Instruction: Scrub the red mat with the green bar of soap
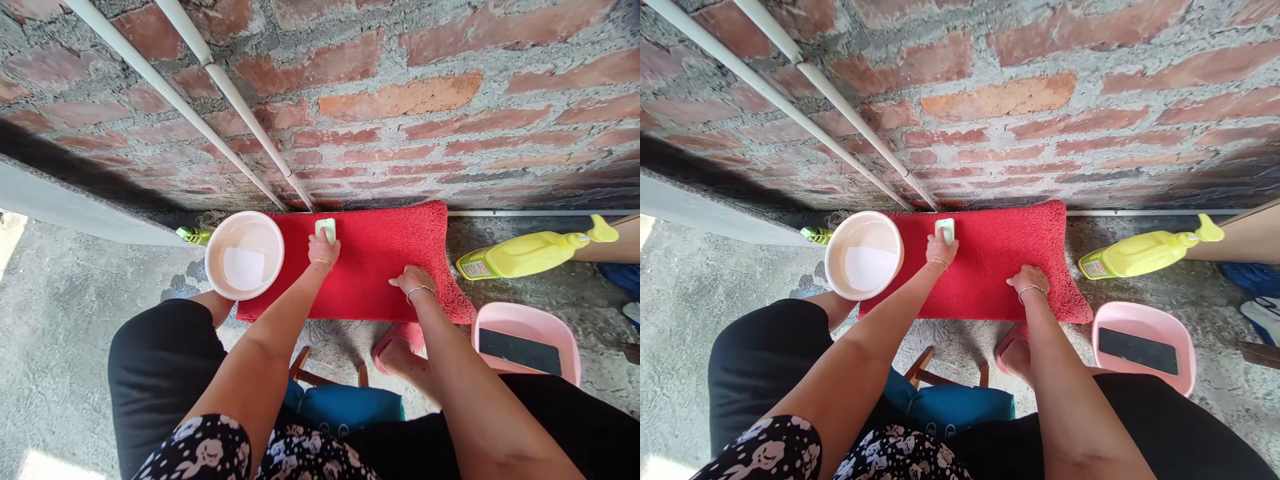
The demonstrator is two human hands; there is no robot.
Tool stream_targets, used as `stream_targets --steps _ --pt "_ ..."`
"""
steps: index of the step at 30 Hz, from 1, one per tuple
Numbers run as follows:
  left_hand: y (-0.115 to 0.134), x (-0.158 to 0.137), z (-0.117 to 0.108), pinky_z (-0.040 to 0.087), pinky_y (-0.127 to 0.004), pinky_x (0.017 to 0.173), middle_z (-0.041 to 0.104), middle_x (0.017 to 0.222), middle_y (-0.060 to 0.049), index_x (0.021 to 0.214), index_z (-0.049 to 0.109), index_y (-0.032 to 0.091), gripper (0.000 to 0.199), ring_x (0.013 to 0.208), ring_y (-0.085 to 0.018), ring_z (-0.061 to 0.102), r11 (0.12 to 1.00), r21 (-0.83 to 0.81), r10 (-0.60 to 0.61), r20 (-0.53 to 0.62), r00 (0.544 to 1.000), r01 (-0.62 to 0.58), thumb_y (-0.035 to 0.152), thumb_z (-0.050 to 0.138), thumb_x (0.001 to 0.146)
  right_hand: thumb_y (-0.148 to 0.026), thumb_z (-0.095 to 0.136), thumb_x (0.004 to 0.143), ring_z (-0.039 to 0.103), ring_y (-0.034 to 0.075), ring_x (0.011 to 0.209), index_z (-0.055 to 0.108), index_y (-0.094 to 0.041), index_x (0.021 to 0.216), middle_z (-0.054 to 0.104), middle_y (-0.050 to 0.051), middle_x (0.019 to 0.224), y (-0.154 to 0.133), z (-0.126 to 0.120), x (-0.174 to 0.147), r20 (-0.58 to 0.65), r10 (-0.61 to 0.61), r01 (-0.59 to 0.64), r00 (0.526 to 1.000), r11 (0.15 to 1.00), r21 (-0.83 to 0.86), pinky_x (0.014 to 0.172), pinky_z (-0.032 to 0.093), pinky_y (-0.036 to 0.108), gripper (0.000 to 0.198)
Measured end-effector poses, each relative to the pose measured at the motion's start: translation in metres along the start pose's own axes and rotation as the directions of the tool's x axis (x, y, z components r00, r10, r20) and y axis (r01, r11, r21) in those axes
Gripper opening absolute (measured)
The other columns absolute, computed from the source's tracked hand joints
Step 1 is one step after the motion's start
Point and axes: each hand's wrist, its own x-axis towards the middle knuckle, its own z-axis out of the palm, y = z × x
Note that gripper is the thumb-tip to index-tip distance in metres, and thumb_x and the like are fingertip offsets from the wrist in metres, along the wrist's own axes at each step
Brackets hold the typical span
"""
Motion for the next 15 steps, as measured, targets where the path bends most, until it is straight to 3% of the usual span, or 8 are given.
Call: stream_targets --steps 3,6,8,10,12,15 --pt "0.013 -0.035 0.02 0.045 -0.037 0.09 0.044 0.134 -0.013 0.147 0.033 0.032 0.066 0.118 -0.028 0.05 0.961 0.093 0.251 0.095 0.963 -0.259 0.048 0.052 0.086 -0.042 0.071 0.08 0.062 0.03 0.111 0.066 -0.013 0.114 0.065 0.019 0.116 0.0 -0.001 -0.001 0.011 0.008 -0.008 1.0 1.0 0.007 0.089 0.049 0.039 0.045" --pt "0.007 -0.079 0.04 0.045 -0.039 0.093 0.041 0.138 -0.011 0.149 0.031 0.033 0.068 0.123 -0.03 0.045 0.833 0.144 0.485 0.274 0.83 -0.534 0.046 0.052 0.086 -0.043 0.071 0.079 0.061 0.03 0.112 0.066 -0.014 0.113 0.065 0.018 0.117 -0.001 -0.001 -0.002 0.006 0.013 -0.013 1.0 1.0 0.014 0.088 0.05 0.038 0.045" --pt "-0.007 -0.104 0.048 0.045 -0.04 0.094 0.041 0.138 -0.01 0.149 0.033 0.035 0.068 0.124 -0.03 0.044 0.766 0.133 0.545 0.385 0.745 -0.629 0.045 0.053 0.085 -0.044 0.071 0.078 0.061 0.03 0.113 0.065 -0.014 0.114 0.064 0.019 0.118 -0.001 -0.002 -0.001 0.006 0.012 -0.012 1.0 1.0 0.014 0.088 0.05 0.038 0.047" --pt "-0.026 -0.12 0.049 0.042 -0.041 0.099 0.041 0.139 -0.009 0.148 0.034 0.035 0.07 0.126 -0.03 0.044 0.755 0.091 0.552 0.448 0.704 -0.649 0.047 0.055 0.083 -0.043 0.071 0.079 0.06 0.03 0.114 0.065 -0.013 0.114 0.064 0.019 0.117 -0.001 -0.002 -0.001 0.005 0.008 -0.008 1.0 1.0 0.015 0.089 0.049 0.039 0.046" --pt "-0.047 -0.129 0.047 0.04 -0.041 0.103 0.042 0.14 -0.008 0.147 0.035 0.035 0.072 0.127 -0.03 0.044 0.802 0.05 0.514 0.45 0.73 -0.595 0.05 0.058 0.08 -0.042 0.07 0.079 0.06 0.029 0.113 0.065 -0.013 0.113 0.065 0.019 0.117 0.0 -0.002 0.0 0.004 0.006 -0.007 1.0 1.0 0.016 0.091 0.049 0.038 0.045" --pt "-0.076 -0.129 0.038 0.039 -0.038 0.104 0.048 0.133 -0.007 0.143 0.041 0.034 0.072 0.121 -0.026 0.049 0.896 0.002 0.415 0.352 0.839 -0.444 0.049 0.064 0.077 -0.043 0.07 0.079 0.061 0.029 0.112 0.066 -0.013 0.109 0.065 0.018 0.115 0.003 0.001 -0.003 -0.014 0.0 0.0 1.0 1.0 0.022 0.09 0.048 0.039 0.043"
